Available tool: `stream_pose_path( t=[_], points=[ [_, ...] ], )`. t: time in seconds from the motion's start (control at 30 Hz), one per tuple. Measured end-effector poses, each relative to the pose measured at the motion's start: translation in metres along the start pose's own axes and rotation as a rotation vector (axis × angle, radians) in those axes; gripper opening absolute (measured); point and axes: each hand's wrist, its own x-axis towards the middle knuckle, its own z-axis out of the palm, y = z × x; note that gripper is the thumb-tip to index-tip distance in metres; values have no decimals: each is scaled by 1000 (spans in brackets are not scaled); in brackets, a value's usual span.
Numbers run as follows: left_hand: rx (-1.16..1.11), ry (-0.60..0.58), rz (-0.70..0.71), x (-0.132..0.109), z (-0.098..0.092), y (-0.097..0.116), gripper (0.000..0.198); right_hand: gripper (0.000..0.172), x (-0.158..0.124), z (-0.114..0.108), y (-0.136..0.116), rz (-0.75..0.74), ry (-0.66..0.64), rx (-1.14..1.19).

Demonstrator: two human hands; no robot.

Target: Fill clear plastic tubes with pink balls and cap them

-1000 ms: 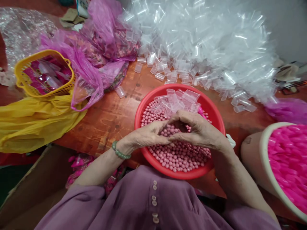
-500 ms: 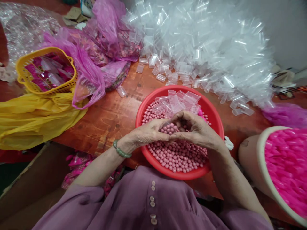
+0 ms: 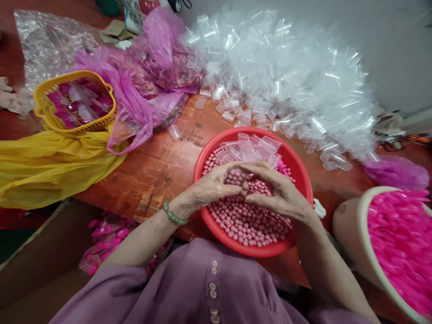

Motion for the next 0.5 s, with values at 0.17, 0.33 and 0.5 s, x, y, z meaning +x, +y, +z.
stream_pose_path(
  t=[0.17,0.33,0.5],
  points=[
    [-150,13,-56,-2,0,3,55,36,1,4,4,15,67,45],
    [-311,32,-123,0,-2,7,31,32,2,10,6,36,138,134],
    [-329,18,-173,4,-4,7,47,36,1,13,4,53,153,101]
  ],
)
